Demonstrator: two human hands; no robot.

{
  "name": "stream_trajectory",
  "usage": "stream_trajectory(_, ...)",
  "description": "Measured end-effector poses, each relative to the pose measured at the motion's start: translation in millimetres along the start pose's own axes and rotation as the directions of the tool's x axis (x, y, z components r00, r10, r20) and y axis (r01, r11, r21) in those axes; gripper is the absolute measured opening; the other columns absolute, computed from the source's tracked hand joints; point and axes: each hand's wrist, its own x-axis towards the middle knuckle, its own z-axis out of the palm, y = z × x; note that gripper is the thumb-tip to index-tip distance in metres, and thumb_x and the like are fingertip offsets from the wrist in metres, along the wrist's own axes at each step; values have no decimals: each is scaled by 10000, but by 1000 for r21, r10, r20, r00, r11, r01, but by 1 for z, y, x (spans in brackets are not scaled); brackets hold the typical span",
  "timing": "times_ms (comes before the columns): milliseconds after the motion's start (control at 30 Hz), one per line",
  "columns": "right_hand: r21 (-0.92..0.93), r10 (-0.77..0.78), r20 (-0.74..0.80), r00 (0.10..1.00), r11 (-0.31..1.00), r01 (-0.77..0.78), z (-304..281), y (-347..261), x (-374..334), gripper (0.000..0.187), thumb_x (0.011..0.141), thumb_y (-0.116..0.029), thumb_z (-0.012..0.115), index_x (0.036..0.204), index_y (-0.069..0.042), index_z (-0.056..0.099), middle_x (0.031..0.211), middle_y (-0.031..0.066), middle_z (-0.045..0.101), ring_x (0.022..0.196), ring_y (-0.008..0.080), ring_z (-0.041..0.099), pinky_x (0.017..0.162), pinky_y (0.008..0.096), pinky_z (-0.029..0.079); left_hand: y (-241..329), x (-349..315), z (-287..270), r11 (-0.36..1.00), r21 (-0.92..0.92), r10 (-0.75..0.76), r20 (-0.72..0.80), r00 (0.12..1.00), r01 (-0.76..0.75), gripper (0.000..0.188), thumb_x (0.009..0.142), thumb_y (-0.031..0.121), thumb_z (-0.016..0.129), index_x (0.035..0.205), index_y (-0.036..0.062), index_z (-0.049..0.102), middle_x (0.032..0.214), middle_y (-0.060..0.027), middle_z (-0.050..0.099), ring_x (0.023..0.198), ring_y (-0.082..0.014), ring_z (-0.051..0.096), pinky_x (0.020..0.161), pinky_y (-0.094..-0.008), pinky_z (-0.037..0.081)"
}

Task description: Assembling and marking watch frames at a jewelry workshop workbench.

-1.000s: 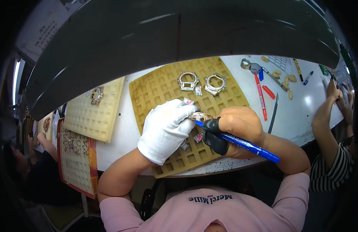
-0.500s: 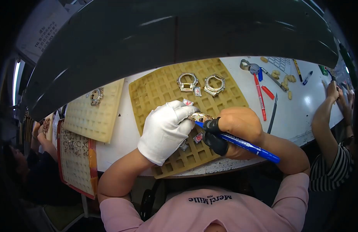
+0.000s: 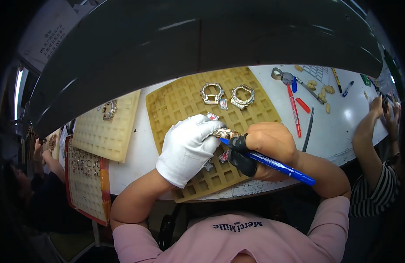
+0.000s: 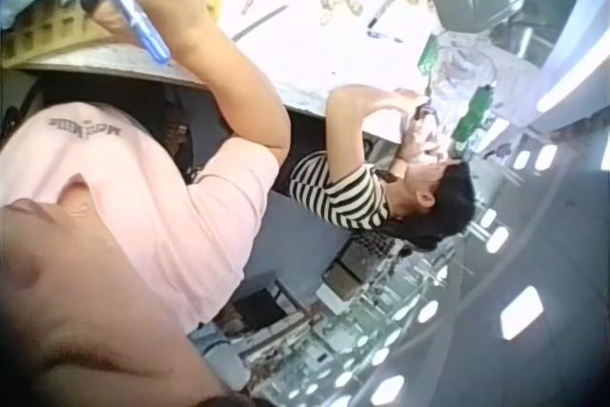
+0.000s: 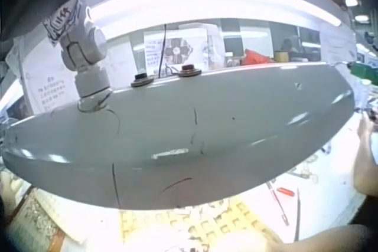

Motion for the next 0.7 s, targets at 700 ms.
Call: stream_trajectory(700,-220,349,135,927,923,-316,-5,-2,-2,400,653,9,654,1045,-28,589,903,127,585,825,322,607,700,400,508,0,3,-5,997,-64,-37,-25,999,35,143,779,116,670,916,87,700,800,-91,618,753,-285,624,658,-384,506)
